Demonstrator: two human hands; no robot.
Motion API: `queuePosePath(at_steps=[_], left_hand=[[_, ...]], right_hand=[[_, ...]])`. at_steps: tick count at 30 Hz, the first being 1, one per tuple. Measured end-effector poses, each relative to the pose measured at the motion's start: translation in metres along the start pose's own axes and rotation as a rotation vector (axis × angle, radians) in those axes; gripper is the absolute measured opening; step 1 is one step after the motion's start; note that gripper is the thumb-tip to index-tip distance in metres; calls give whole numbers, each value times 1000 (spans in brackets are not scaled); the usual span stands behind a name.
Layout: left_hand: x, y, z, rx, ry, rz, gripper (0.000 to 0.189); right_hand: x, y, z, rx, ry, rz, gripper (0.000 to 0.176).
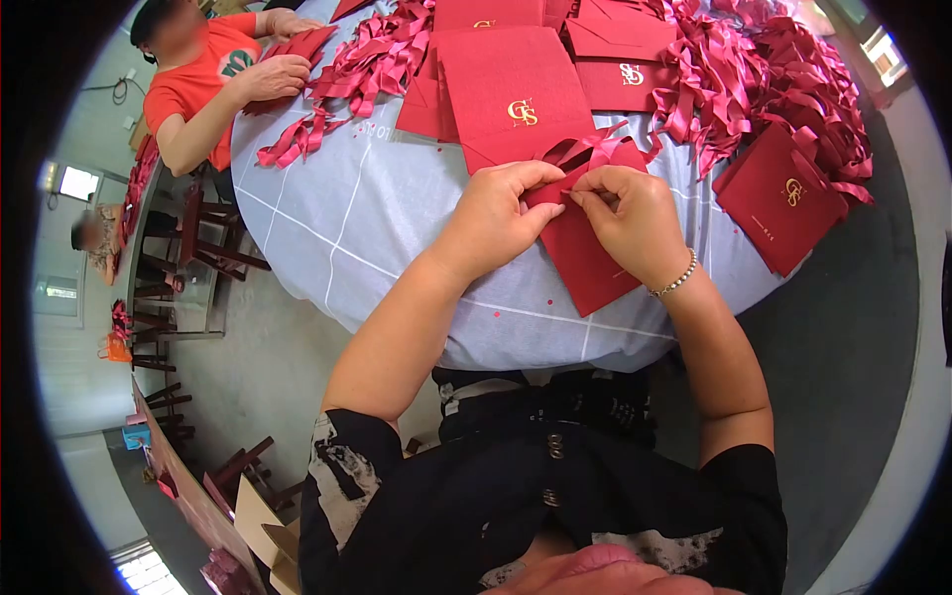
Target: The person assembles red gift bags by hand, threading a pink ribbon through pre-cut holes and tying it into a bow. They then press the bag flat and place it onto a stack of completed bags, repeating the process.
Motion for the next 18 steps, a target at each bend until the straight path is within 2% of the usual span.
queuePosePath(at_steps=[4, 7, 9, 10, 16, 18], left_hand=[[0, 4, 0, 19, 3, -16, 33], [1, 3, 0, -2, -1, -59, 32], [4, 5, -1, 66, -8, -9, 31], [4, 4, 0, 68, -9, -11, 31], [-5, 10, 1, 129, 86, -4, 30], [-6, 19, 4, 222, 98, -50, 30]], right_hand=[[-2, -6, 0, 28, 41, 19, 5], [1, -15, 4, -84, 95, 122, 5], [11, -29, 10, -204, 100, 336, 5], [13, -31, 12, -208, 97, 344, 6], [-2, -30, 5, -212, 40, 16, 7], [-4, -28, 3, -239, -12, 57, 8]])
Point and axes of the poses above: each hand's wrist, its own z-axis away from the middle knuckle, its own x-axis out of the palm, y = z × x, the point moved 9 cm from there along -z, towards the middle knuckle, and after that the axes turned 3 degrees about -y, right-handed, at the moved point
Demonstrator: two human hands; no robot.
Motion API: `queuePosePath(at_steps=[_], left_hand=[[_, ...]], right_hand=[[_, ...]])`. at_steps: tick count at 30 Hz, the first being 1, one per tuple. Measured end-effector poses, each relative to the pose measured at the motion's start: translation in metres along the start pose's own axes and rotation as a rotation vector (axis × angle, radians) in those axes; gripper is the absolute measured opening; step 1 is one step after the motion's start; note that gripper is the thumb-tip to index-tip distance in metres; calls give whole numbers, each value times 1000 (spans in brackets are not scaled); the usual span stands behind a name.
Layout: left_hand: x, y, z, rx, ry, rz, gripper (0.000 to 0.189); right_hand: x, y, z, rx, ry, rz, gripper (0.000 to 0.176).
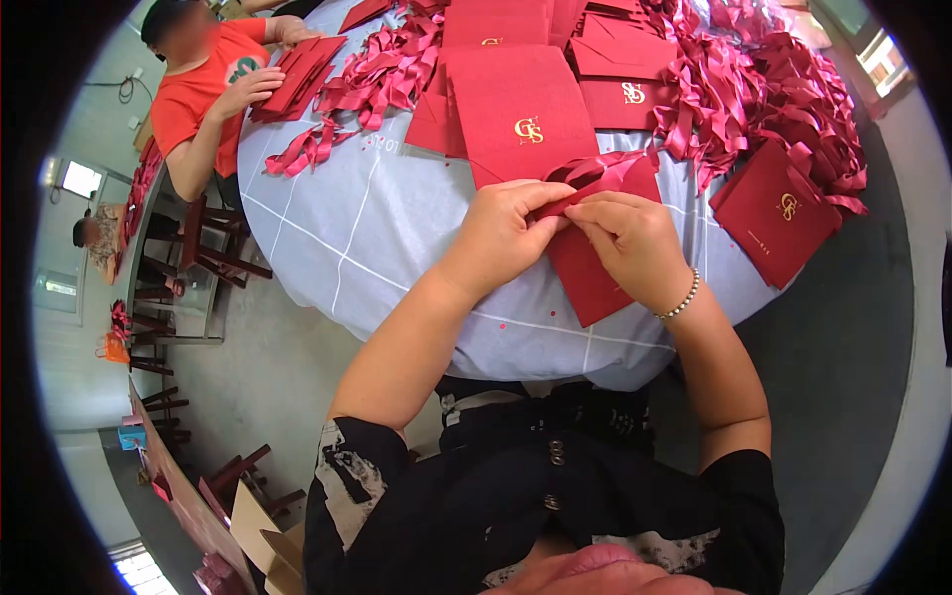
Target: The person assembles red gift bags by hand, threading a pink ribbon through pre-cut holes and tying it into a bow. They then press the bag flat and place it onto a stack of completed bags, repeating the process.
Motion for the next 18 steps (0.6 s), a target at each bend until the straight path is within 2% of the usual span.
queuePosePath(at_steps=[1, 3, 6, 8, 10, 12, 17, 18], left_hand=[[-2, 1, 0, -2, 6, 1, 30], [2, 8, -1, 30, -67, -28, 32], [-1, 9, -1, 43, -55, -39, 35], [-3, 12, 0, 81, -17, -53, 34], [-4, 17, 2, 120, 19, -68, 34], [-7, 12, 3, 54, 75, -30, 33], [-8, 19, 6, 130, 87, -143, 31], [-7, 22, 7, 179, 97, -179, 30]], right_hand=[[2, 0, 0, -22, -49, 35, 8], [0, -3, -4, -62, -40, 76, 8], [-13, -14, -17, -86, -3, 226, 11], [-14, -25, -29, -213, -84, 227, 16], [-14, -19, -31, -158, -141, 180, 20], [-8, -1, -34, 79, -232, 33, 20], [-7, -16, -39, -57, -320, 159, 18], [-2, -4, -39, 70, -389, -27, 17]])
Point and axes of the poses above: each hand's wrist, its own z-axis away from the middle knuckle, its own x-axis out of the palm, y = z × x, the point moved 9 cm from there along -z, towards the middle knuckle, and after that the axes turned 3 degrees about -y, right-handed, at the moved point
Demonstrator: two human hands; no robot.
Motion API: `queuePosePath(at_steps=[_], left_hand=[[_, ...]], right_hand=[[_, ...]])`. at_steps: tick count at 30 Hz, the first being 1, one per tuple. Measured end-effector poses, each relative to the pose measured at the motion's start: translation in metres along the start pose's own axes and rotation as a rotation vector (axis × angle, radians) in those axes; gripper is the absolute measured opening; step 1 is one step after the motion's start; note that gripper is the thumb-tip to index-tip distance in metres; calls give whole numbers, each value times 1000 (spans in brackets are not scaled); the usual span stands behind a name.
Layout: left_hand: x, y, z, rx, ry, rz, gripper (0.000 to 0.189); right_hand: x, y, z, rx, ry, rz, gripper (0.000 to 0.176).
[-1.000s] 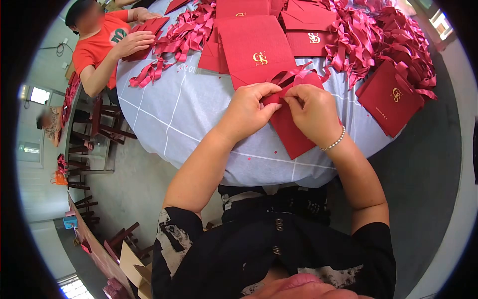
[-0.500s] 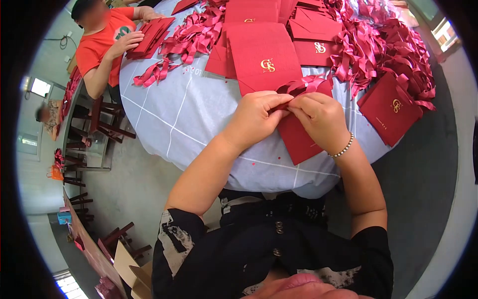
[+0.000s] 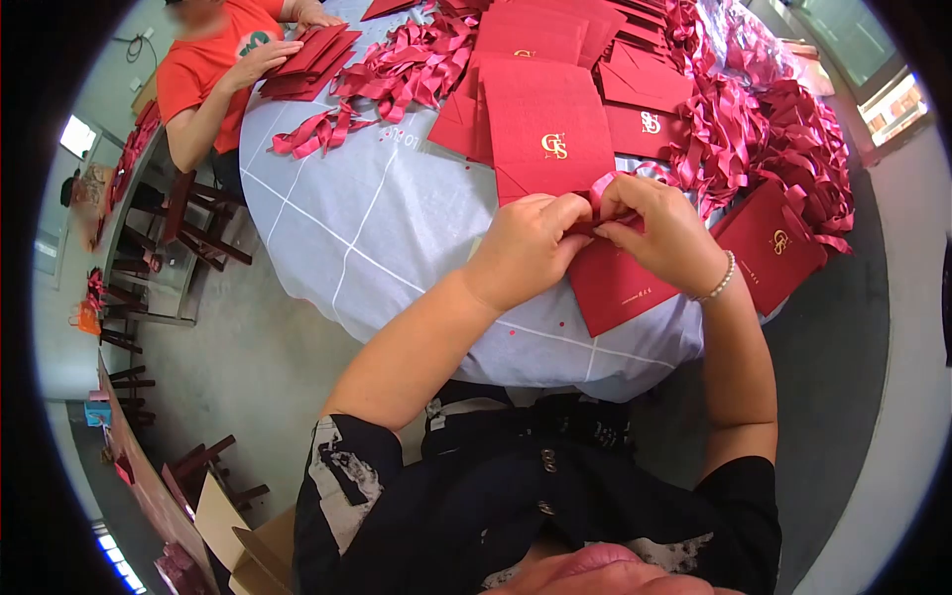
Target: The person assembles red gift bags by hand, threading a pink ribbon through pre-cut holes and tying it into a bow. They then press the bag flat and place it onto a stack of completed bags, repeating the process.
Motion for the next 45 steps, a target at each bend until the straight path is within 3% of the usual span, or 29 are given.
queuePosePath(at_steps=[1, 3, 7, 9, 11, 13, 15, 17, 18, 21, 22, 24, 25, 26, 28, 30, 31, 34, 35, 36, 39, 41, 45], left_hand=[[1, 0, 0, 3, 5, 0, 30], [3, 9, 2, 87, 15, -64, 31], [4, 19, 1, 142, 27, -106, 35], [5, 21, 3, 174, 6, -154, 38], [5, 17, 4, 116, 4, -99, 38], [3, 11, 1, 58, 7, -45, 38], [6, -12, -1, -125, -83, 152, 40], [5, -13, -2, -138, -101, 163, 40], [4, -14, -3, -150, -113, 171, 41], [4, -19, -2, -160, -117, 163, 41], [3, -21, -2, -159, -106, 152, 41], [0, -21, -3, -168, -98, 153, 40], [-2, -21, -3, -175, -92, 155, 39], [-1, -23, -3, -177, -91, 155, 39], [-4, -18, -4, -90, -65, 56, 31], [-1, -25, -2, -180, -97, 76, 25], [1, -32, -1, -271, -122, 98, 21], [-3, -41, -2, -282, -41, 136, 27], [1, -49, 0, -393, -128, 74, 31], [1, -48, 0, -393, -129, 70, 31], [-1, -45, -2, -397, -119, -1, 31], [-8, -28, -9, -213, -46, -201, 27], [-13, -19, -12, -153, -49, -320, 19]], right_hand=[[4, 11, -1, 90, -71, -204, 17], [-3, 11, -9, 73, -86, -212, 15], [2, 32, -23, 263, -240, -166, 12], [13, 33, -29, 300, -423, -233, 15], [17, 34, -34, 330, -429, -273, 18], [11, 20, -44, 154, -358, 30, 22], [12, 23, -46, 83, -233, 69, 25], [-25, 39, -46, 143, 279, -86, 22], [-29, 44, -45, 63, 405, -481, 20], [-22, 38, -37, 12, 368, -570, 16], [-9, 31, -29, 19, 139, -322, 13], [6, 7, -9, -14, -53, -157, 15], [5, -8, 1, -171, 42, 137, 16], [10, -2, 8, -171, 40, 136, 16], [8, 5, 29, -201, 163, 442, 15], [0, 9, 41, -157, 206, 420, 5], [-7, 18, 48, -79, 220, 350, 5], [-29, 39, 74, 130, 206, 125, 6], [-34, 43, 84, 212, 210, 12, 7], [-44, 41, 92, 153, 249, 11, 9], [-57, 60, 122, 254, 309, -266, 8], [-57, 81, 140, 299, 361, -540, 7], [-60, 104, 159, 246, 611, -903, 17]])
Point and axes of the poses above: each hand's wrist, its own z-axis away from the middle knuckle, its own x-axis out of the palm, y = z × x, the point moved 9 cm from there along -z, towards the middle knuckle, and after that the axes turned 3 degrees about -y, right-handed, at the moved point
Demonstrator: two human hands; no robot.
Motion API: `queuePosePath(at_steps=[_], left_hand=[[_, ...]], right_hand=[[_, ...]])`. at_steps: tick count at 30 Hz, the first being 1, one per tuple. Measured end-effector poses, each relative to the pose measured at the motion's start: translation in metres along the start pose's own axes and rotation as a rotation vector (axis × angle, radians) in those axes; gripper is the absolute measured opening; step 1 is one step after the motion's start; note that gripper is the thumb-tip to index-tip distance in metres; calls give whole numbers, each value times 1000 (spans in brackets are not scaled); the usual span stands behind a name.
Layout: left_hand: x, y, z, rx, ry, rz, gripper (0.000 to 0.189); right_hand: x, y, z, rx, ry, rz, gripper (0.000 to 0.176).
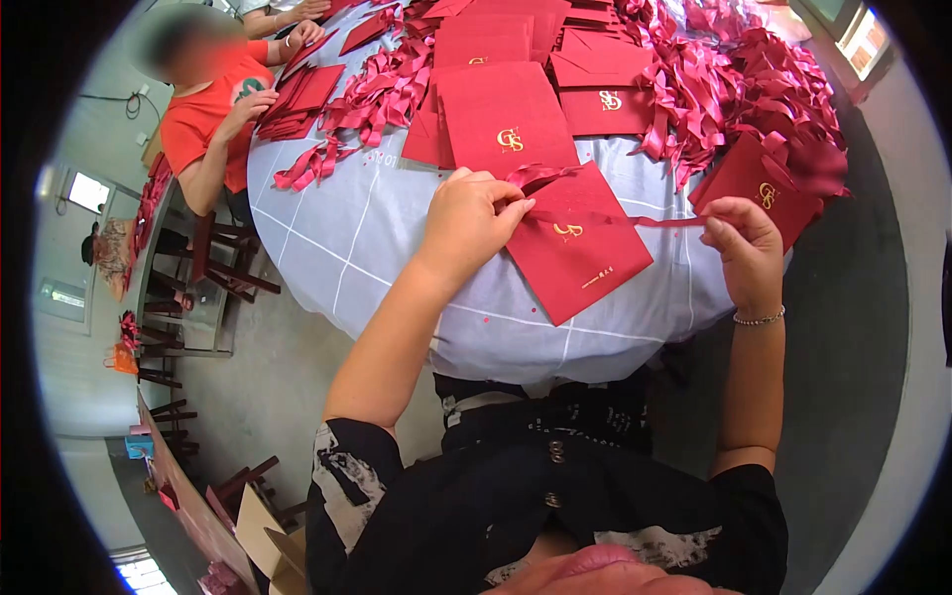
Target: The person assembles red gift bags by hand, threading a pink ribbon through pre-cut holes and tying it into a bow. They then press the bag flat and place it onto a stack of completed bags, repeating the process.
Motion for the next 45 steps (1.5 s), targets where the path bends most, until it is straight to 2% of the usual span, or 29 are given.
queuePosePath(at_steps=[2, 6, 7, 9, 12, 13, 14, 15, 17, 19, 20, 22, 23, 26, 28, 32, 34, 36, 38, 40, 45], left_hand=[[4, -4, -2, -58, -116, -2, 19], [-3, -1, -11, -72, -96, 104, 24], [-1, 1, -13, -73, -99, 99, 24], [10, -2, -18, -196, -127, 296, 25], [25, 15, -29, -128, -178, 177, 28], [29, 21, -32, -47, -147, 51, 30], [34, 23, -33, -44, -151, 55, 30], [43, 20, -33, -94, -194, 45, 31], [57, 11, -31, -230, -292, 90, 39], [62, 8, -29, -223, -329, 155, 43], [66, 6, -27, -217, -361, 211, 48], [68, 1, -24, -189, -368, 283, 52], [67, 5, -24, -158, -370, 349, 56], [64, 14, -22, -152, -401, 421, 53], [61, 16, -23, -179, -394, 373, 48], [61, 12, -23, -222, -344, 288, 37], [62, 9, -21, -222, -336, 301, 35], [62, 8, -19, -225, -327, 312, 33], [58, 12, -20, -179, -288, 316, 30], [56, 17, -19, -127, -248, 301, 28], [45, 31, -18, -1, -148, 252, 25]], right_hand=[[-5, 1, -4, -53, 11, -207, 16], [6, 12, -8, -41, 42, -323, 20], [16, 14, -10, -49, -40, -292, 23], [42, 12, -14, -47, -229, -265, 24], [73, 19, -19, 72, -284, -416, 23], [80, 23, -19, 171, -250, -397, 21], [86, 29, -22, 224, -324, -384, 22], [92, 34, -23, 278, -398, -369, 22], [91, 43, -23, 349, -351, -305, 23], [84, 56, -25, 416, -319, -39, 22], [86, 59, -25, 421, -316, -36, 22], [81, 54, -33, 275, -244, 381, 18], [82, 54, -34, 281, -245, 384, 18], [84, 61, -36, 341, -261, 449, 14], [82, 61, -42, 157, -179, 431, 14], [90, 51, -46, 83, -184, 583, 12], [99, 38, -45, -55, -206, 735, 10], [103, 35, -43, -85, -205, 744, 11], [108, 32, -42, -114, -202, 750, 11], [116, 22, -39, -229, -210, 865, 7], [120, 23, -39, -183, -216, 918, 7]])
Point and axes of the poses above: each hand's wrist, its own z-axis away from the middle knuckle, its own x-axis out of the palm, y = z × x, the point moved 9 cm from there along -z, towards the middle knuckle, and after that the axes turned 3 degrees about -y, right-handed, at the moved point
